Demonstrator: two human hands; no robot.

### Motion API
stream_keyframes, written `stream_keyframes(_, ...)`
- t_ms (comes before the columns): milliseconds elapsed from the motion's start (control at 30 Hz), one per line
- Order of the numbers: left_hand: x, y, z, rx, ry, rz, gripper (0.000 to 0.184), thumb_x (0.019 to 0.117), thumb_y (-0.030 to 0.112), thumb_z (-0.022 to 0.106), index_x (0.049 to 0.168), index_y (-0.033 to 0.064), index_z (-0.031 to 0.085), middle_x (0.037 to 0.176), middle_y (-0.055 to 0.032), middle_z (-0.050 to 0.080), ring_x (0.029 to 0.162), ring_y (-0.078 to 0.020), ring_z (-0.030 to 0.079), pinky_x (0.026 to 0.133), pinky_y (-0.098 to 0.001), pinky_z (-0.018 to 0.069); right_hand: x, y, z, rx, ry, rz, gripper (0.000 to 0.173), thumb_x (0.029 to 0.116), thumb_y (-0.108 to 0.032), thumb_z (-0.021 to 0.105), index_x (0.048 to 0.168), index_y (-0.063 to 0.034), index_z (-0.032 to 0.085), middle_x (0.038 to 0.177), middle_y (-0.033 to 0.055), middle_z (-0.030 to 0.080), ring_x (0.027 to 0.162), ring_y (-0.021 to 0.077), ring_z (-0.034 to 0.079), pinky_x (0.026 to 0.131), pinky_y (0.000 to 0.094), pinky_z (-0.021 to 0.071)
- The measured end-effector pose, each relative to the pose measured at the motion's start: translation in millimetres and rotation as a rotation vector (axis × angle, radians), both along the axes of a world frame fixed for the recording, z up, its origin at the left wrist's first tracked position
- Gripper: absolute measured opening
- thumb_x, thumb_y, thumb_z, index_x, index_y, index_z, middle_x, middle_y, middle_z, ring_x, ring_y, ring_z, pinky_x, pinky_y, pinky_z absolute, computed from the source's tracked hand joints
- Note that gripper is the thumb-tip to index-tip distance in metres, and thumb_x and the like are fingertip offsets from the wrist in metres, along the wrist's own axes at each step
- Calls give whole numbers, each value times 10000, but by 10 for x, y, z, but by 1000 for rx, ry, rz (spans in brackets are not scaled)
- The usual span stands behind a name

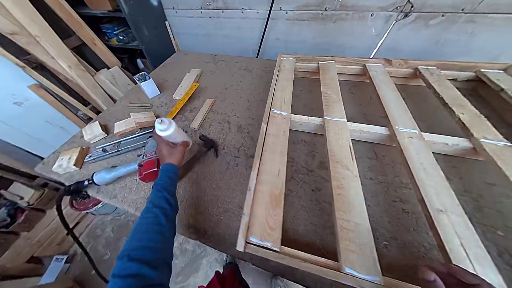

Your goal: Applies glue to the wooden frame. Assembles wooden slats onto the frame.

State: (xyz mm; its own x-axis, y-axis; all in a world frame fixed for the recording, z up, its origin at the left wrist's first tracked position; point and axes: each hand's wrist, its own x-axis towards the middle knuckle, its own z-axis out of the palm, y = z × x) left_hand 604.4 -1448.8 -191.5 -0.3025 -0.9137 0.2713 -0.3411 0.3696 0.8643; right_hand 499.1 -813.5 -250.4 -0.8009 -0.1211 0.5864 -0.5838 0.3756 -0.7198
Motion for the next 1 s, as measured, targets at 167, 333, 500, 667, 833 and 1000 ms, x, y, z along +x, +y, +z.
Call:
stream_keyframes(167,-722,-1035,103,-1,-158,-26,1173,672,178,923,1587,47,201,1361,-272,596,1265,-425,596,1067,-618,468,356,-769,266,108,20,-26,372,990,-300,668,1227,-59,513,1071,-20,620,1015,-24,624,928,220,548)
stream_keyframes(333,-1175,-1802,-141,65,-352,34,1086,739,173,863,1594,75,201,1319,-297,617,1230,-467,612,1028,-640,480,572,-1311,322,267,-4,-70,332,962,-275,699,1057,6,550,940,95,621,950,52,636,934,243,542)
stream_keyframes(500,-1276,-1794,-415,204,-265,184,1178,725,152,867,1618,61,105,1350,-276,605,1246,-411,619,1040,-558,504,634,-1614,280,305,-47,-104,336,932,-326,701,1025,-27,579,911,71,642,901,59,657,888,255,572)
stream_keyframes(667,-1208,-979,-467,-26,31,11,750,913,185,716,1514,-48,333,1392,-269,522,1257,-377,548,1068,-485,472,583,-1808,268,261,-85,-97,297,913,-312,728,1084,-100,610,978,14,666,950,77,676,888,294,590)
stream_keyframes(833,-1991,-1145,-363,-217,-591,-486,468,884,51,666,1349,97,650,1404,-229,573,1315,-448,529,1044,-666,443,612,-1958,441,321,-102,-107,323,896,-342,753,1130,-147,649,1031,-15,693,986,103,684,880,315,597)
stream_keyframes(1000,-2472,-1696,-511,-334,-942,-531,408,909,247,710,1302,143,693,1436,-241,524,1336,-484,473,993,-721,429,658,-2035,466,335,-208,-55,384,878,-338,773,1192,-144,665,1069,-16,706,1015,132,696,888,346,619)
